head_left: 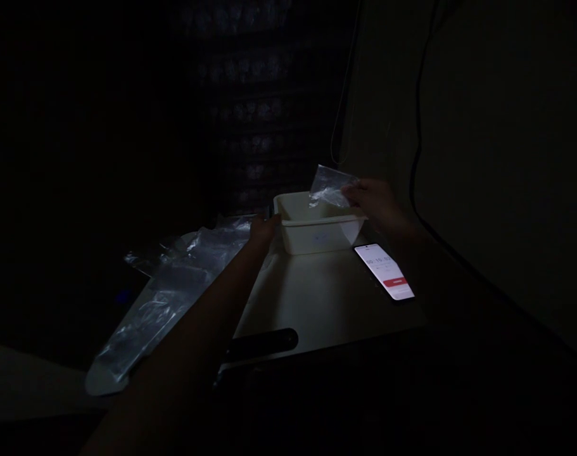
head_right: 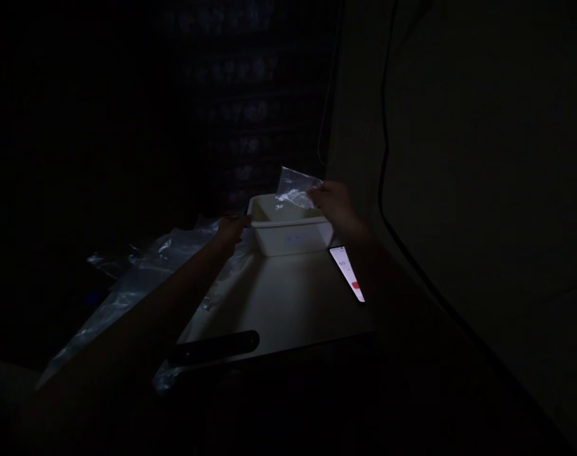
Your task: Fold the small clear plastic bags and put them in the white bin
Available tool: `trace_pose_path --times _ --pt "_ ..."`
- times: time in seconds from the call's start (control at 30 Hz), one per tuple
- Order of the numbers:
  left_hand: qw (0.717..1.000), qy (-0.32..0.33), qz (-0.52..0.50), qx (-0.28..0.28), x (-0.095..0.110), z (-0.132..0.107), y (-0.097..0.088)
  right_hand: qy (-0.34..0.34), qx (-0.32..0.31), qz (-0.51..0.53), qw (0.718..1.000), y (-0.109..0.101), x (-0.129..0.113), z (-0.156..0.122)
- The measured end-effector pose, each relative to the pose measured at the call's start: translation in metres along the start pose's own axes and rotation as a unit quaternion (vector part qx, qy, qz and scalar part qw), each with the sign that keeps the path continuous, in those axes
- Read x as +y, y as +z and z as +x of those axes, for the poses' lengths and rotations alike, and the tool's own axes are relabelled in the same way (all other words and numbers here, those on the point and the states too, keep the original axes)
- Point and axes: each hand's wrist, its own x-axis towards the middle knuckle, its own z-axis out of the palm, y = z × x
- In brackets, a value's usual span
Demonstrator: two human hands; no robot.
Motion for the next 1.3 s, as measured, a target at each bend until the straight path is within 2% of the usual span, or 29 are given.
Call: trace_pose_path --times 0.07,0.17,0.27,0.4,0.57,0.7,0.8,0.9,1.03,1.13,1.2,1.3 --pt "0.999 -0.04 -0.012 0.01 -0.003 0.0 0.003 0.01 -0.009 -0.002 1.0 0.001 0.012 0.003" --pt "0.995 -0.063 -0.061 -0.037 -0.006 -0.006 0.005 0.035 -0.012 -0.021 0.999 0.001 0.022 0.003" --pt "0.991 -0.058 -0.107 -0.049 -0.007 -0.017 0.004 0.06 -0.019 -0.036 0.997 0.001 0.021 0.001" --pt "0.985 -0.068 -0.14 -0.073 -0.01 -0.036 0.001 0.058 -0.028 -0.063 0.996 0.004 0.018 -0.003" --pt "0.991 -0.051 -0.1 -0.077 -0.016 -0.054 -0.002 0.078 -0.085 -0.068 0.991 0.013 0.023 -0.01" --pt "0.993 -0.051 -0.071 -0.081 -0.02 -0.056 -0.003 0.104 -0.16 -0.067 0.979 0.024 0.029 -0.016" --pt "0.993 -0.049 -0.064 -0.083 -0.021 -0.057 -0.004 0.113 -0.204 -0.118 0.965 0.037 0.033 -0.02" --pt "0.993 -0.049 -0.061 -0.092 -0.022 -0.057 -0.004 0.087 -0.226 -0.18 0.953 0.048 0.036 -0.022" --pt "0.992 -0.05 -0.064 -0.094 -0.024 -0.056 -0.004 0.06 -0.234 -0.298 0.923 0.055 0.04 -0.02" --pt "0.991 -0.047 -0.072 -0.1 -0.024 -0.057 -0.004 0.061 -0.238 -0.339 0.908 0.052 0.043 -0.019" --pt "0.991 -0.047 -0.076 -0.099 -0.023 -0.058 -0.003 0.065 -0.216 -0.36 0.905 0.049 0.044 -0.018" --pt "0.992 -0.05 -0.078 -0.09 -0.021 -0.059 -0.003 0.055 -0.142 -0.397 0.905 0.045 0.042 -0.016"
